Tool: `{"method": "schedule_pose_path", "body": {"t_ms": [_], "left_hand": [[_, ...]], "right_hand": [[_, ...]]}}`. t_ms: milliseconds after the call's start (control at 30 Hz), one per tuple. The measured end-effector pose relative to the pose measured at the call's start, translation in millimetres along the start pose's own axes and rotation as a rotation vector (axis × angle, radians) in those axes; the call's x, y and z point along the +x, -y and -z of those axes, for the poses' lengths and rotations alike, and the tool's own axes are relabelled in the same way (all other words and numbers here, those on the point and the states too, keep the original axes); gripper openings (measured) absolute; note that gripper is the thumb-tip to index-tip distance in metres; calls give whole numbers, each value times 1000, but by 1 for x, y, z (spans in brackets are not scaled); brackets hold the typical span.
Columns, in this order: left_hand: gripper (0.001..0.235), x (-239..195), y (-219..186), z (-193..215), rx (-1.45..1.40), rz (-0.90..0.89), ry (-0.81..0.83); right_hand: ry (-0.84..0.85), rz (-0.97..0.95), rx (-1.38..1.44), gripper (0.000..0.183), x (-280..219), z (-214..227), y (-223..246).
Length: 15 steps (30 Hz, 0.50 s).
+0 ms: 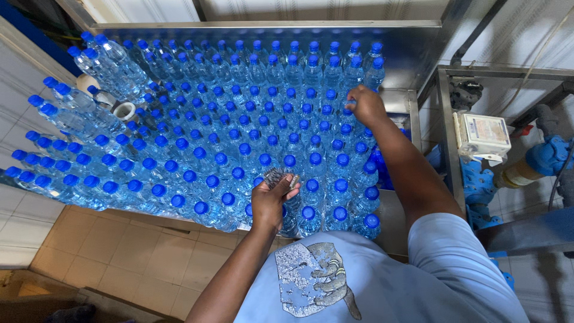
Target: The person stands at a metal table filled with water bottles and applies small stickers to the caps of the bottles one by one. They peel stickers from a sheet held in their left hand and place them onto the blue bottle caps using their right hand.
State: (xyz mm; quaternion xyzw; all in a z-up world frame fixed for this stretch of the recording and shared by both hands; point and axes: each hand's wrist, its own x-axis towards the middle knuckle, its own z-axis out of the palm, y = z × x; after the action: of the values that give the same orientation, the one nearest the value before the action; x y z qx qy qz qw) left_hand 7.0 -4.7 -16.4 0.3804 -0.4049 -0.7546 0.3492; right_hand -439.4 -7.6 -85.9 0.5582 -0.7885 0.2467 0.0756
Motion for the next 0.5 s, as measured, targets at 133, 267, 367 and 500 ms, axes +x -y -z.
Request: {"method": "schedule_pose_path", "body": {"t_ms": [133, 267, 367, 500], "left_hand": [[18, -5, -5, 3, -8, -13, 2], [15, -2, -5, 2, 10, -18, 15], [15, -4, -6, 3, 12, -7, 20], [16, -2, -2, 9, -4, -6, 28]], "right_hand": [[60, 150, -28, 31, 2, 25, 19], [274, 223, -112, 33, 15, -4, -4], [311, 176, -196, 34, 15, -21, -12], [298, 155, -208, 49, 10, -15, 1]]}}
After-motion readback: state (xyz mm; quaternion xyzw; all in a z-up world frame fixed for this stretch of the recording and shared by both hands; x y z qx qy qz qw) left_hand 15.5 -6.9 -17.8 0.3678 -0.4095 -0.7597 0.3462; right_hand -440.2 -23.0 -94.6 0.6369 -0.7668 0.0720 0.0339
